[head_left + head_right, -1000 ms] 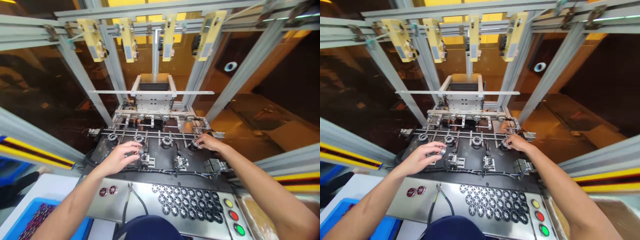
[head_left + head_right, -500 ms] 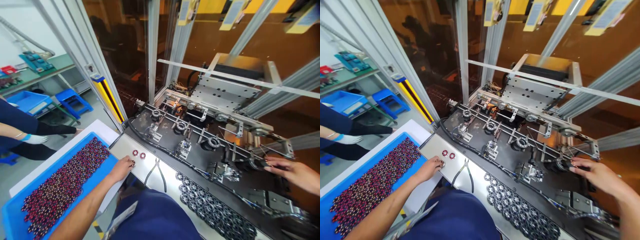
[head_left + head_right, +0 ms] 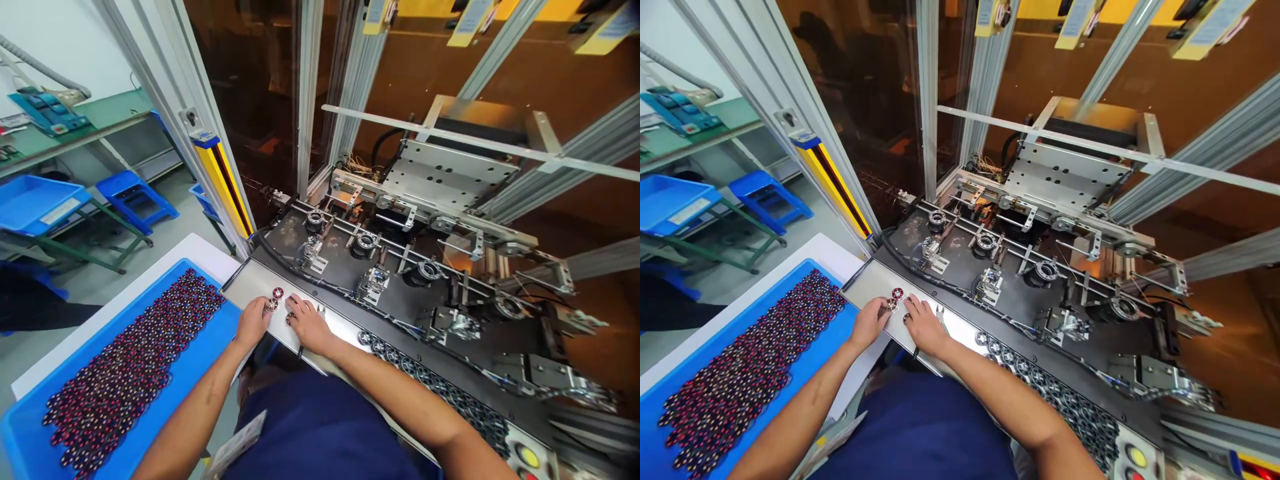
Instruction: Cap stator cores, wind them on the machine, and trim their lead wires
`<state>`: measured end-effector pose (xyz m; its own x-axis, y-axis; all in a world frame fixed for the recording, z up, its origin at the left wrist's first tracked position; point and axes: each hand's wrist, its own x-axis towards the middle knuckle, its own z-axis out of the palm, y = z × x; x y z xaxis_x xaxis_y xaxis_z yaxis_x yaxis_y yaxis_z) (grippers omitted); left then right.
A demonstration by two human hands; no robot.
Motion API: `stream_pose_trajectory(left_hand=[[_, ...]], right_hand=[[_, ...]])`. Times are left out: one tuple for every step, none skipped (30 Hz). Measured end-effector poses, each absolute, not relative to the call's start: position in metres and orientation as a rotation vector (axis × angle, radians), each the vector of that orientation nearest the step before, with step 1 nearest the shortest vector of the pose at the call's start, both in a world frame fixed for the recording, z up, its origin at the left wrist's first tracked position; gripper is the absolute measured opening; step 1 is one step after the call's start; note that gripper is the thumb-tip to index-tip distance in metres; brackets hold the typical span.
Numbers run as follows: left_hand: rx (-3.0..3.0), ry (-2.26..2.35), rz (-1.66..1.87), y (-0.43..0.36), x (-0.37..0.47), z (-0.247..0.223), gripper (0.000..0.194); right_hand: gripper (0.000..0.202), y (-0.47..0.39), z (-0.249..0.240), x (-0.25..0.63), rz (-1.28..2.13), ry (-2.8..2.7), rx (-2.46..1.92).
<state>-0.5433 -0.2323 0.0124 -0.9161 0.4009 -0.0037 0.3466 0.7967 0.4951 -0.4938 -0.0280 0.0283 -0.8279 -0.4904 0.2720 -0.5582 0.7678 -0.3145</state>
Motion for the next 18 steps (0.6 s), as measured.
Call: stream_pose_trajectory(left_hand=[[0.598, 2.882, 0.785, -0.233, -0.542, 0.011, 0.027], [0.601, 2.89, 0.808, -0.233, -0.54, 0.01, 0.031], [0.611, 2.898, 0.828, -0.233, -0.539, 0.011, 0.038], [0.628, 2.907, 0.844, -0.232, -0.537, 0.011, 0.051], [0.654, 2.915, 0.854, -0.229, -0.535, 0.012, 0.067], [0.688, 2.92, 0.858, -0.226, -0.534, 0.014, 0.082], [0.725, 2.921, 0.858, -0.222, -0.534, 0.014, 0.094], [0.764, 2.918, 0.855, -0.216, -0.535, 0.015, 0.1], [0.797, 2.914, 0.85, -0.21, -0.536, 0.014, 0.101], [0.821, 2.91, 0.847, -0.205, -0.539, 0.013, 0.098], [0.836, 2.907, 0.847, -0.199, -0.541, 0.012, 0.092], [0.842, 2.906, 0.85, -0.195, -0.543, 0.011, 0.085], [0.841, 2.906, 0.858, -0.191, -0.544, 0.009, 0.078], [0.838, 2.905, 0.871, -0.189, -0.545, 0.008, 0.073], [0.835, 2.903, 0.888, -0.188, -0.544, 0.007, 0.071], [0.831, 2.902, 0.911, -0.188, -0.543, 0.007, 0.072], [0.828, 2.9, 0.937, -0.189, -0.541, 0.008, 0.075], [0.823, 2.9, 0.968, -0.19, -0.538, 0.009, 0.079]], right_hand=[[0.023, -0.031, 0.025, -0.498, 0.575, -2.789, 0.806], [0.025, -0.031, 0.025, -0.499, 0.575, -2.786, 0.776], [0.026, -0.026, 0.028, -0.496, 0.577, -2.779, 0.748], [0.027, -0.019, 0.033, -0.491, 0.581, -2.767, 0.719], [0.029, -0.008, 0.04, -0.482, 0.586, -2.753, 0.684], [0.03, 0.006, 0.048, -0.469, 0.591, -2.738, 0.642], [0.03, 0.023, 0.056, -0.454, 0.594, -2.725, 0.587], [0.031, 0.04, 0.062, -0.437, 0.593, -2.716, 0.518], [0.031, 0.057, 0.068, -0.418, 0.59, -2.711, 0.45], [0.031, 0.074, 0.071, -0.398, 0.583, -2.712, 0.379], [0.031, 0.088, 0.072, -0.377, 0.572, -2.719, 0.301], [0.03, 0.099, 0.071, -0.356, 0.56, -2.728, 0.224], [0.029, 0.107, 0.068, -0.336, 0.547, -2.74, 0.152], [0.028, 0.111, 0.063, -0.318, 0.534, -2.756, 0.088], [0.027, 0.112, 0.056, -0.302, 0.522, -2.774, 0.034], [0.025, 0.111, 0.049, -0.288, 0.511, -2.794, -0.01], [0.024, 0.108, 0.042, -0.277, 0.5, -2.815, -0.048], [0.023, 0.103, 0.034, -0.269, 0.487, -2.832, -0.088]])
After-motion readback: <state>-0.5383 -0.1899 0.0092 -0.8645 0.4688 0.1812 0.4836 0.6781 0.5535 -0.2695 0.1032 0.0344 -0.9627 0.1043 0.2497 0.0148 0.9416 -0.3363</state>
